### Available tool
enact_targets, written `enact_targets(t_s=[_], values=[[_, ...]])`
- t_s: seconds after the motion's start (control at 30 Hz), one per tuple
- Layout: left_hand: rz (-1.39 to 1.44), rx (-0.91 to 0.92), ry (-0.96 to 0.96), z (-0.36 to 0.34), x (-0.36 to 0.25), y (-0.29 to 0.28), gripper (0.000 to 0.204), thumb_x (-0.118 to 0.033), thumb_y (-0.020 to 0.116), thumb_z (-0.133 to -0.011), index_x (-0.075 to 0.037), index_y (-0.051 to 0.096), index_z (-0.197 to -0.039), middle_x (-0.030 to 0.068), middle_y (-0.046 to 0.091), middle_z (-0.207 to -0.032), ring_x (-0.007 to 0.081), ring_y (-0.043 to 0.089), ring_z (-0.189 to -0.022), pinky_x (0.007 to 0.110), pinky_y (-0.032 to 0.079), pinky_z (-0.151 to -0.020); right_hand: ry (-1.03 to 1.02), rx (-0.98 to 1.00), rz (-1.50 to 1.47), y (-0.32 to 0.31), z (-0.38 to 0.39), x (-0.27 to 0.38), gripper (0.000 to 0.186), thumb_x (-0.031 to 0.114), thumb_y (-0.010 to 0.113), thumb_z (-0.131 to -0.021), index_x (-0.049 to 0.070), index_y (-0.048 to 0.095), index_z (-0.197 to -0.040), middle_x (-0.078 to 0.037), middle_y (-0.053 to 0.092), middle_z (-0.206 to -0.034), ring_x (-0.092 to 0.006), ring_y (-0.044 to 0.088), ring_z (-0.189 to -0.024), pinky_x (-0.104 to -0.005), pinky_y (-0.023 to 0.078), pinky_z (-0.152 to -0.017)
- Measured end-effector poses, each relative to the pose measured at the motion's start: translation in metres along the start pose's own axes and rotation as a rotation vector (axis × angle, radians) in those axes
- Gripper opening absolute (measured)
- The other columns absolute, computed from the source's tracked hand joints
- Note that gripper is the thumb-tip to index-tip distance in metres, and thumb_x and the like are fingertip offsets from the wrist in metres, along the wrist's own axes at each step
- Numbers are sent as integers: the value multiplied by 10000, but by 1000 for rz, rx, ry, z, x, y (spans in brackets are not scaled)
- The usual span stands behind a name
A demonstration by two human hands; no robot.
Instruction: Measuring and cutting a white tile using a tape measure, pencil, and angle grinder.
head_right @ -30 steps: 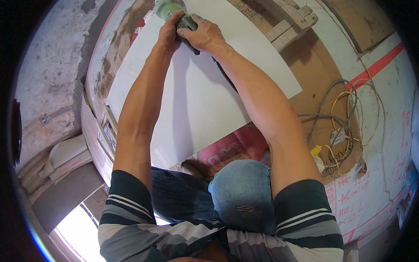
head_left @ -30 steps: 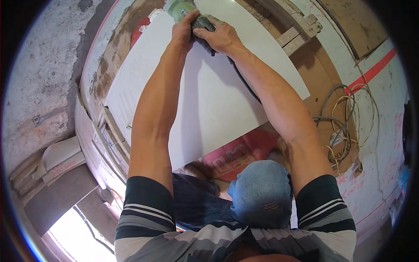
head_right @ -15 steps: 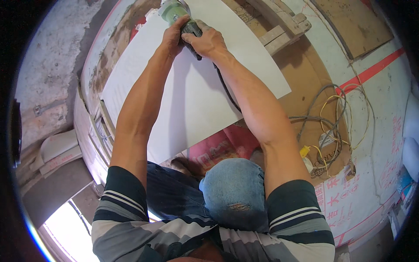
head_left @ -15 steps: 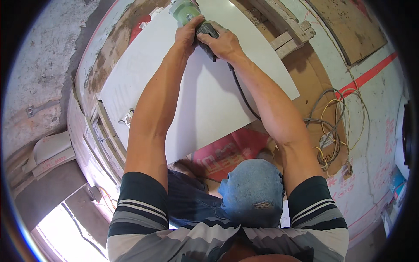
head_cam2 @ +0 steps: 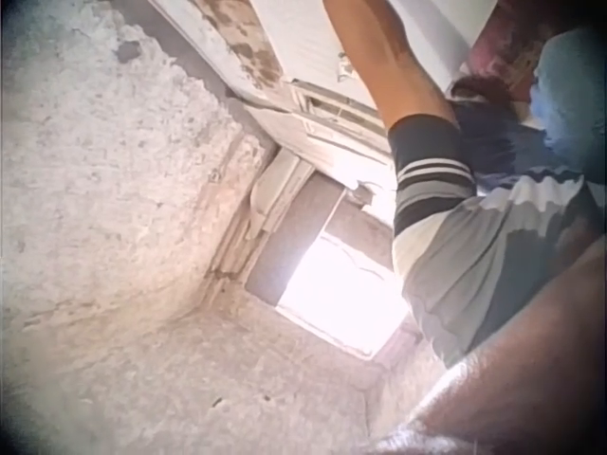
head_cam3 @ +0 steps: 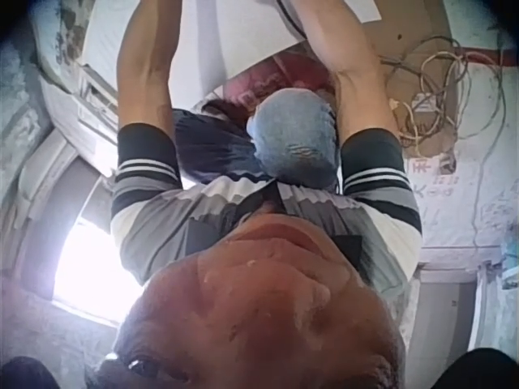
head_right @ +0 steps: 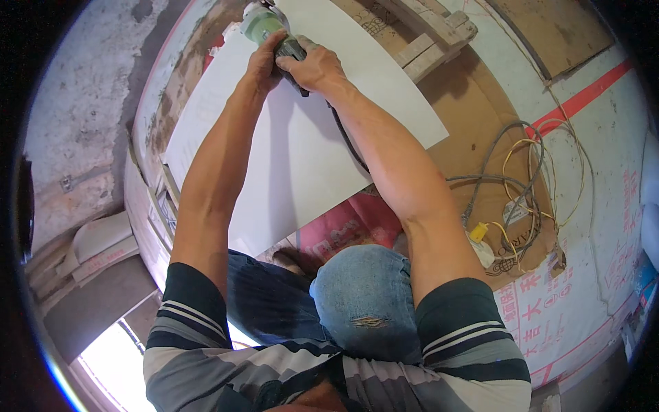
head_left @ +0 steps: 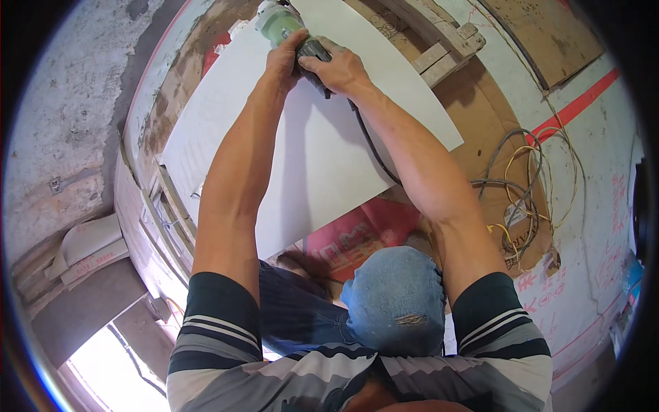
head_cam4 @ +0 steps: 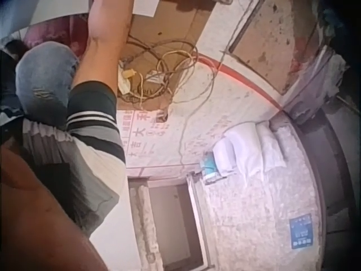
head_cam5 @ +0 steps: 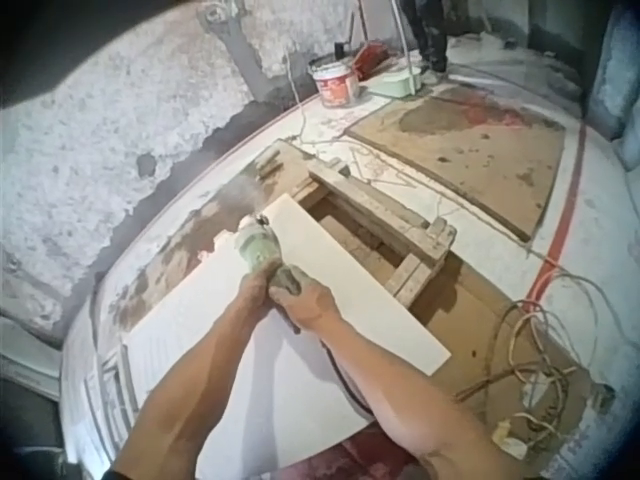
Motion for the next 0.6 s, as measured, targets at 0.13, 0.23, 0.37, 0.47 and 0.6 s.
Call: enact_targets(t_s=[0.13,0.23,0.37,0.47,0.6], values=[[14,-1,-14,5,5,3,427,-247,743,-751,3,546,-1036,88,615,-865,210,629,-695,360,556,-604,97,130,-59,8,7,-11,829,549,609,-712,109,405,-1384,-194,611,-1151,-327,592,-1058,-369,464,-916],[15,-3,-16,9,8,5,421,-241,743,-750,3,547,-1031,87,613,-860,212,627,-692,361,555,-602,102,117,-29,4,11,-13,830,549,606,-712,110,402,-1386,-195,607,-1159,-332,587,-1066,-369,460,-924],[-2,-23,-24,14,12,5,415,-246,741,-752,0,550,-1027,86,614,-859,211,628,-693,365,556,-605,27,39,40,-3,15,-8,795,529,624,-745,98,416,-1380,-152,662,-838,-201,633,-599,-300,516,-548],[9,-27,-32,16,15,6,415,-251,739,-753,-1,551,-1026,86,615,-860,213,628,-697,369,557,-610,41,43,79,-5,18,-11,811,553,614,-737,102,416,-1382,-158,664,-858,-214,642,-643,-308,524,-601],[8,14,-32,21,16,12,414,-253,737,-754,-3,552,-1028,87,616,-860,217,628,-700,371,557,-613,48,49,51,-8,23,-13,830,572,612,-726,105,414,-1383,-176,664,-915,-238,655,-722,-323,527,-672]])
Point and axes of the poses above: each hand's wrist, its own z-axis away from the middle knuckle, its own y-axis out of the palm, x = y × z, the point moved 10 cm from there along -z, towards the middle knuckle
